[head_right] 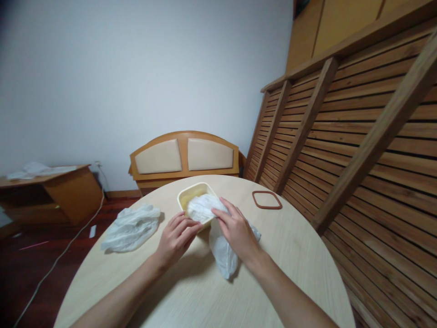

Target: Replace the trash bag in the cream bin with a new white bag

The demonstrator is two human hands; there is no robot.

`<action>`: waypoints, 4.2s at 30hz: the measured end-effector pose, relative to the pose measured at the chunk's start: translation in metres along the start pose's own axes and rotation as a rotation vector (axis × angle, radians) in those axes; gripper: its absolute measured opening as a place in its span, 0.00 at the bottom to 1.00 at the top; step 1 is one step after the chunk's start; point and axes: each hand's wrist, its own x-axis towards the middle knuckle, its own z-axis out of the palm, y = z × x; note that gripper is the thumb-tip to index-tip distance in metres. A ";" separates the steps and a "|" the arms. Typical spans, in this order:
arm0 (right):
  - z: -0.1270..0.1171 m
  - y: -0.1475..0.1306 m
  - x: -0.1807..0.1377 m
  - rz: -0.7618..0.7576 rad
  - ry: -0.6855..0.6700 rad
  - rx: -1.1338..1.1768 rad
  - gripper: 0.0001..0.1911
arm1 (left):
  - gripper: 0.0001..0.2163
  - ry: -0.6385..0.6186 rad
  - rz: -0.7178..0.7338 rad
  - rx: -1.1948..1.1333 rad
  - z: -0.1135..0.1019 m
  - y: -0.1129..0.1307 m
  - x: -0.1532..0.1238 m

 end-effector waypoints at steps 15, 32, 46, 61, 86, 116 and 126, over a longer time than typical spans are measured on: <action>-0.006 -0.001 0.004 -0.093 0.122 0.039 0.16 | 0.08 -0.020 0.025 -0.022 -0.004 -0.001 0.002; -0.024 0.010 0.010 -0.020 0.305 -0.026 0.13 | 0.08 -0.008 0.029 -0.055 -0.006 -0.006 0.005; -0.040 0.003 0.017 0.122 0.499 0.059 0.11 | 0.09 0.032 -0.021 -0.061 -0.006 -0.006 0.004; -0.041 0.012 0.016 0.310 0.568 0.188 0.09 | 0.05 0.088 -0.147 -0.064 0.001 -0.018 -0.003; -0.051 0.000 0.019 0.256 0.682 0.142 0.08 | 0.04 0.116 -0.270 -0.065 0.000 -0.037 -0.008; -0.049 -0.004 0.014 0.052 0.590 0.221 0.13 | 0.06 0.029 -0.381 0.027 0.007 -0.058 -0.023; -0.047 -0.007 0.015 0.033 0.405 0.254 0.12 | 0.09 -0.010 -0.393 0.054 0.007 -0.058 -0.023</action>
